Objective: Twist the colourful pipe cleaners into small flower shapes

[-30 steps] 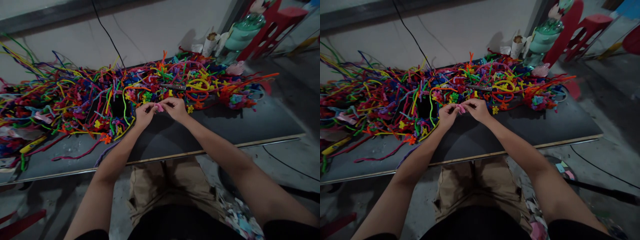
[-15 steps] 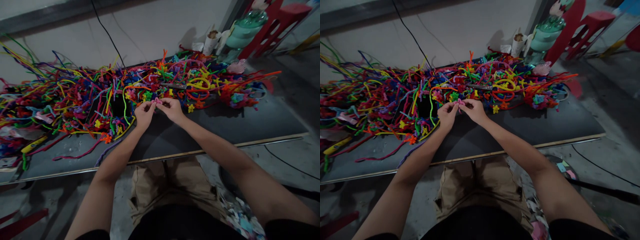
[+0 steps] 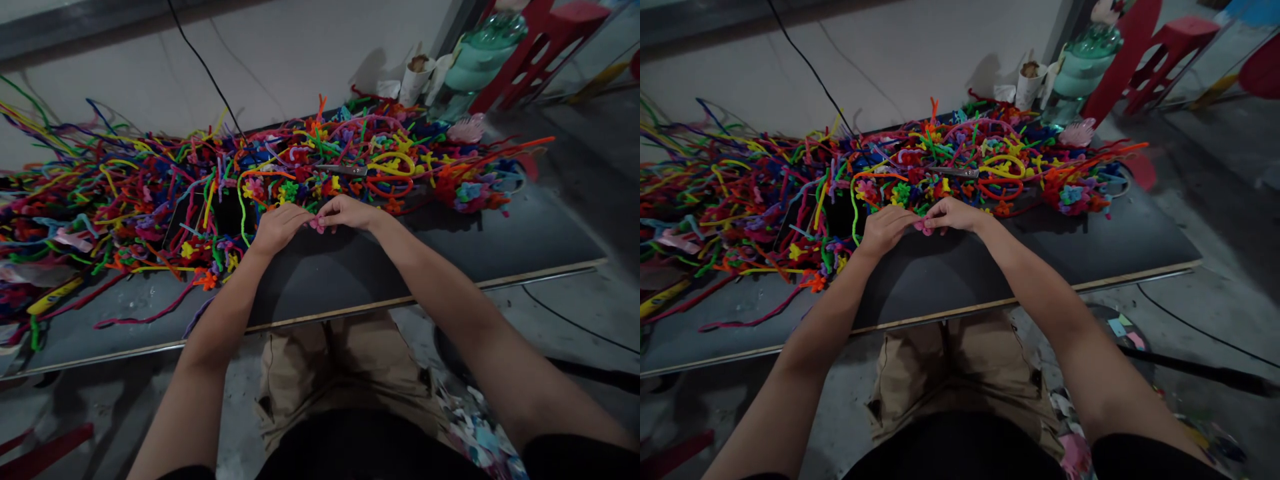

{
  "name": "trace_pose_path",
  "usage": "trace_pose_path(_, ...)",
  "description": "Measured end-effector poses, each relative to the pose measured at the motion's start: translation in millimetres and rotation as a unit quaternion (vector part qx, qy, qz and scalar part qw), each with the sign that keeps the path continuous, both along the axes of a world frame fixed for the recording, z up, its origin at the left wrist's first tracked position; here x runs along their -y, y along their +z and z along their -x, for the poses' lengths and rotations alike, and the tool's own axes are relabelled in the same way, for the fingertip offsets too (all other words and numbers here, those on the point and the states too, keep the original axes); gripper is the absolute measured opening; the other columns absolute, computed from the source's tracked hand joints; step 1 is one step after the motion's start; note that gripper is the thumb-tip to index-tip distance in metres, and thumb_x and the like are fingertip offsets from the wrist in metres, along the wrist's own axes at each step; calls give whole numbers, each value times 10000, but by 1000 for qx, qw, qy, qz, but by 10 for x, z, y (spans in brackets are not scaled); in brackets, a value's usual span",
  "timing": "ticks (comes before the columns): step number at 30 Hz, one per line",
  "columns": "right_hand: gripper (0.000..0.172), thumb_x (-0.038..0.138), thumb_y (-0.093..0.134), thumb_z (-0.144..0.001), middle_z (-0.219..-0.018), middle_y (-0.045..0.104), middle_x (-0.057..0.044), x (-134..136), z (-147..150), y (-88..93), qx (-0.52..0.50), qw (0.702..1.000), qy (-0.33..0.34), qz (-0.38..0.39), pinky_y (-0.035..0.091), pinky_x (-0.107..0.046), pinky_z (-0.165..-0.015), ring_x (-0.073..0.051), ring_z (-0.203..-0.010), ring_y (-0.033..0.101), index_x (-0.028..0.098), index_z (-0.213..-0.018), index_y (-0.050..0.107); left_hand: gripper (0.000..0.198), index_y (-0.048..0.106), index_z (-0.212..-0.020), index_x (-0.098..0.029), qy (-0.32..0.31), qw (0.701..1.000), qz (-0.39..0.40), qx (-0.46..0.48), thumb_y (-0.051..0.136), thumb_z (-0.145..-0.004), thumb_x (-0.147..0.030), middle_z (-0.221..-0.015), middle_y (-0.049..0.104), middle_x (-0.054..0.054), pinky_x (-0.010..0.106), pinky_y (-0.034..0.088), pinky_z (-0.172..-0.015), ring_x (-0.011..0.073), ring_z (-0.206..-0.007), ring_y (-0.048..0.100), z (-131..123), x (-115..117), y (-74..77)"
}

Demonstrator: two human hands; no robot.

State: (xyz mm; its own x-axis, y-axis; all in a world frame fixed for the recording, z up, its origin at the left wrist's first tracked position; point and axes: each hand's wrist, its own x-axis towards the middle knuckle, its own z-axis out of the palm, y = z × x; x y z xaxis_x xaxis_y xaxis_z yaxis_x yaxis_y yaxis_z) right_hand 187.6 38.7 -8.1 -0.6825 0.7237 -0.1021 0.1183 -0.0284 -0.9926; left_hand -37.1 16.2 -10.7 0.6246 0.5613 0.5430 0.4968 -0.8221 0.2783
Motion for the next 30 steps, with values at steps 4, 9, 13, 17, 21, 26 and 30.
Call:
trace_pose_path(4,355,492,817,-622,-714,738,-45,-27,-31,23,40,999,21,-24,459,-199,-511,-110,-608,615,163,-740,761,295,697,-1000,-227,-6,999,-7,-49,420,-999,-324,-979,727,91,330,519,-888,183,-976,659,-10,-1,8)
trace_pose_path(9,124,293,749,-678,-602,676,-5,20,21,68,168,960,-75,-210,432,-241,-569,-120,-575,594,169,-673,742,244,689,-856,-180,43,996,15,-75,476,-933,-272,-847,701,109,354,522,-815,214,-869,649,-149,29,-8)
trace_pose_path(13,103,237,662,-733,-734,713,-45,124,112,83,259,884,-168,-353,444,-294,-688,-185,-737,649,181,-733,748,200,680,-682,-180,187,966,166,72,605,-817,-307,-631,640,50,299,479,-631,175,-636,596,-273,15,-57)
trace_pose_path(17,147,265,618,-804,-836,730,-59,161,162,39,228,875,-194,-380,455,-299,-733,-198,-826,655,184,-808,740,238,673,-625,-167,194,846,447,214,654,-764,-359,-499,538,12,238,317,-424,108,-441,455,-252,-75,-113)
trace_pose_path(21,214,359,631,-853,-750,712,-44,99,172,-36,105,947,-191,-238,482,-259,-618,-157,-690,650,161,-809,696,245,697,-730,-176,175,866,403,239,631,-811,-398,-578,601,34,242,374,-451,121,-495,510,-175,-83,-112)
trace_pose_path(26,253,402,696,-813,-653,678,-37,40,177,-82,5,984,-171,-48,441,-218,-413,-138,-541,627,161,-756,646,238,720,-930,-206,138,987,63,57,552,-918,-375,-930,733,94,368,509,-846,221,-909,659,-101,3,-16)
trace_pose_path(30,292,428,718,-784,-613,659,-30,40,181,-102,-2,984,-171,-43,436,-209,-409,-120,-515,602,163,-697,631,252,710,-917,-212,129,991,-9,-23,522,-948,-377,-902,724,103,346,492,-785,219,-886,651,-59,28,56)
